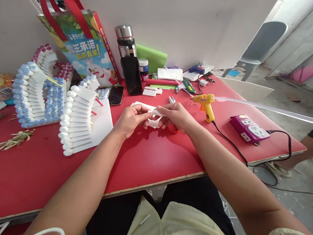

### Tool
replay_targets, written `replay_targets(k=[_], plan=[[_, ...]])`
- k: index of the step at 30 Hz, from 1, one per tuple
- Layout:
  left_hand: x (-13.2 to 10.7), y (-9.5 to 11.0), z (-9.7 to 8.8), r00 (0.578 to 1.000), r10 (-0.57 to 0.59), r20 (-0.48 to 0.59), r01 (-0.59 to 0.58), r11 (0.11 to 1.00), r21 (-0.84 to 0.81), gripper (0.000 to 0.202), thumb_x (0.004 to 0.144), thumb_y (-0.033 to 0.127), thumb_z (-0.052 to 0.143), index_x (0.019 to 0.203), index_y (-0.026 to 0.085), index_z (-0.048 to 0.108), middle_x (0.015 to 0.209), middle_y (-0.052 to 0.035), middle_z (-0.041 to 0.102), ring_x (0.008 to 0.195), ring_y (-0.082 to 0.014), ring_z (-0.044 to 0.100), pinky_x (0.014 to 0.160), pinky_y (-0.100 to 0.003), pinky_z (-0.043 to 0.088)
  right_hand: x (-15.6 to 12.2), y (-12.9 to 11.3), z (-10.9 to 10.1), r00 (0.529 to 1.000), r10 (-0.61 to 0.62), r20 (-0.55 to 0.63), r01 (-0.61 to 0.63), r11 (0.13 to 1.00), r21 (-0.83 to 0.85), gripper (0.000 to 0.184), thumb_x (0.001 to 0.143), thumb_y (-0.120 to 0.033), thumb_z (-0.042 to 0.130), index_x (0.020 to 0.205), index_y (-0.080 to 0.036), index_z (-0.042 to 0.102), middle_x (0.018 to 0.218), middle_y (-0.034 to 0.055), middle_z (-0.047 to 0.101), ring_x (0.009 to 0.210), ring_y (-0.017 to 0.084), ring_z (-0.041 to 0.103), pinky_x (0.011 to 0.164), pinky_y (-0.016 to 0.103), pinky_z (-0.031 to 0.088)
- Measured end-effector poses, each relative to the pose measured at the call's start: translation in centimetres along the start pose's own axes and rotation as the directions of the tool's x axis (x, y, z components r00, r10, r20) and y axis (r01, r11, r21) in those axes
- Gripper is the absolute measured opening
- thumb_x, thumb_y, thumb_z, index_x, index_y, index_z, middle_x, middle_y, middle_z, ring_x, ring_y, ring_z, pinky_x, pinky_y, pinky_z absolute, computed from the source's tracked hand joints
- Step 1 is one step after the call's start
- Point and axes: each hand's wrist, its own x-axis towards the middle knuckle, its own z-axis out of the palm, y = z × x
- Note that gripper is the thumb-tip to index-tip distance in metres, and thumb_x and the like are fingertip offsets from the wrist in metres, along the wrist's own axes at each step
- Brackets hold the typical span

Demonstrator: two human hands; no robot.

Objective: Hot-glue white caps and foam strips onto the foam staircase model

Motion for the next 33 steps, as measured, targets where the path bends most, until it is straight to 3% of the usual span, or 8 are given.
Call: replay_targets(k=[4,8,18,21,26,29,31,33], plan=[[0.0,0.1,0.0,1.0,-0.023,-0.01,0.023,1.0,-0.01,0.029,0.072,0.033,0.087,0.084,0.011,0.072,0.077,-0.005,0.071,0.048,-0.0078,0.056,0.047,-0.022,0.047,0.0,0.5,-0.2,0.988,-0.147,0.046,0.154,0.967,-0.203,0.027,0.085,-0.04,0.076,0.082,-0.013,0.077,0.072,0.0072,0.073,0.054,0.016,0.067,0.051,0.026,0.058],[-0.1,0.2,0.0,0.999,-0.044,-0.005,0.043,0.999,-0.016,0.028,0.071,0.033,0.087,0.081,0.011,0.072,0.073,-0.0032,0.068,0.048,-0.0072,0.055,0.046,-0.021,0.045,0.1,0.9,-0.1,0.982,-0.188,0.027,0.184,0.906,-0.381,0.03,0.087,-0.045,0.072,0.082,-0.016,0.076,0.058,0.0042,0.069,0.051,0.017,0.069,0.047,0.024,0.054],[-0.1,0.1,-0.2,0.998,-0.057,-0.003,0.057,0.998,-0.032,0.027,0.072,0.031,0.087,0.082,0.012,0.072,0.074,-0.0034,0.068,0.049,-0.0068,0.054,0.048,-0.021,0.045,0.0,0.8,0.3,0.985,-0.169,-0.023,0.155,0.943,-0.295,0.036,0.081,-0.048,0.077,0.093,-0.016,0.067,0.077,0.0071,0.075,0.049,0.017,0.068,0.045,0.026,0.052],[-0.1,0.2,-0.1,0.997,-0.079,-0.005,0.078,0.995,-0.06,0.028,0.07,0.032,0.088,0.081,0.012,0.072,0.074,-0.0038,0.069,0.049,-0.0064,0.053,0.048,-0.021,0.044,-0.3,0.6,0.6,0.963,-0.265,-0.054,0.21,0.857,-0.47,0.021,0.088,-0.038,0.069,0.086,-0.017,0.068,0.071,0.0037,0.073,0.05,0.013,0.064,0.049,0.023,0.045],[0.0,0.2,0.0,0.993,-0.115,-0.005,0.113,0.984,-0.136,0.028,0.069,0.033,0.088,0.077,0.013,0.07,0.075,-0.0035,0.069,0.05,-0.0057,0.051,0.047,-0.021,0.041,-0.8,0.4,1.2,0.855,-0.511,-0.084,0.309,0.634,-0.709,0.014,0.086,-0.026,0.066,0.074,-0.018,0.066,0.064,0.0003,0.066,0.059,0.012,0.059,0.057,0.023,0.04],[0.0,0.2,-0.2,0.996,-0.092,-0.013,0.09,0.988,-0.123,0.028,0.069,0.032,0.088,0.078,0.014,0.071,0.075,-0.0034,0.069,0.05,-0.0059,0.052,0.048,-0.021,0.041,-0.7,0.2,1.2,0.926,-0.373,-0.064,0.289,0.805,-0.518,0.016,0.09,-0.031,0.065,0.082,-0.017,0.067,0.073,0.0017,0.07,0.055,0.011,0.062,0.056,0.023,0.046],[0.0,0.1,-0.4,0.998,-0.054,-0.014,0.052,0.994,-0.096,0.027,0.07,0.033,0.088,0.081,0.014,0.072,0.076,-0.0035,0.07,0.049,-0.0062,0.052,0.048,-0.022,0.042,-0.6,0.0,1.0,0.981,-0.192,-0.038,0.176,0.949,-0.261,0.025,0.093,-0.04,0.063,0.089,-0.016,0.068,0.081,0.0056,0.073,0.053,0.013,0.065,0.052,0.025,0.052],[-0.1,0.1,-0.5,1.0,-0.017,-0.004,0.017,0.998,-0.061,0.026,0.072,0.033,0.086,0.083,0.014,0.073,0.076,-0.0037,0.07,0.049,-0.0067,0.053,0.049,-0.022,0.043,-0.4,-0.1,0.8,1.0,-0.029,-0.01,0.029,0.999,-0.022,0.034,0.097,-0.045,0.058,0.094,-0.013,0.069,0.082,0.009,0.073,0.053,0.015,0.066,0.05,0.027,0.055]])
